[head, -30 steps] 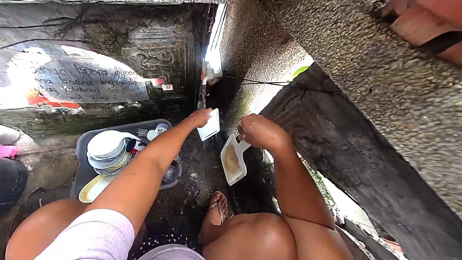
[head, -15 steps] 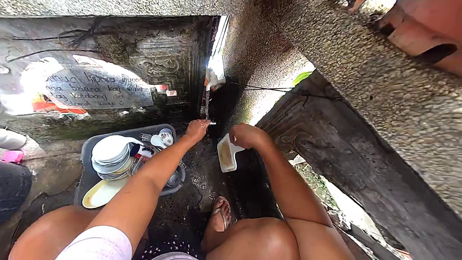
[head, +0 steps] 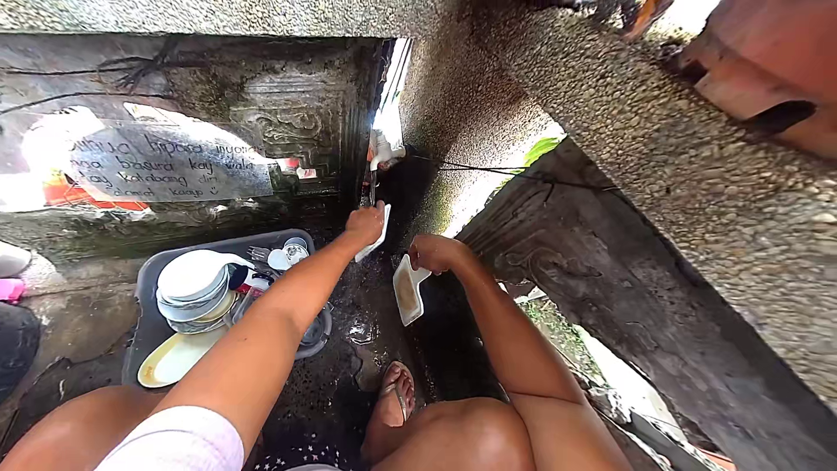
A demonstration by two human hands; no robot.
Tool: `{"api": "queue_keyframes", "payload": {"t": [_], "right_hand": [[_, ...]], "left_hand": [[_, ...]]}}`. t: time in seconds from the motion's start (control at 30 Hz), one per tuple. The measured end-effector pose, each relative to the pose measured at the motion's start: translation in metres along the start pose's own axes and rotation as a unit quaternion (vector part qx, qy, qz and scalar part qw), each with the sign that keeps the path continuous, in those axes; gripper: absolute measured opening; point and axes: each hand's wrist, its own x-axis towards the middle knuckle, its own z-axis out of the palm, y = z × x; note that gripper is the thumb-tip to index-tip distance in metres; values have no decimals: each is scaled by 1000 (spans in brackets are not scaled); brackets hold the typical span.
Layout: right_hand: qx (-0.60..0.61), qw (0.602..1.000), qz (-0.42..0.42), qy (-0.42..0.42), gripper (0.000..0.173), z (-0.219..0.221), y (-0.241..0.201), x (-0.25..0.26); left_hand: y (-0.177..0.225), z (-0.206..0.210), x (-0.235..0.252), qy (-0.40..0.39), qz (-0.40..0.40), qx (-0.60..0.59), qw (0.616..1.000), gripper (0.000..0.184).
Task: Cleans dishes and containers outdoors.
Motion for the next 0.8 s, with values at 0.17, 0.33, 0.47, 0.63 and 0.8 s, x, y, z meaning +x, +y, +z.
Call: {"api": "queue_keyframes", "payload": {"t": [0.17,0.33,0.47,0.63,0.8], "right_hand": [[106,994,12,8,21,2,7,19],[338,937,26,85,27,5,-11,47],[396,906,39,147,32,6,-35,64],[584,804,-78,79,46,13,-54,96],[760,641,-52,93,40,5,-56,124]], "left_hand": [[-14,-15,-3,-22,36,-62,997,95],[-26,31,-51,-68,33,-150,986,38],[-21,48,-72,-87,14,-245,965,66],[-23,68,-68,36,-162,-237,957,49],[-40,95,-76,173,-242,-376,878,49]]}}
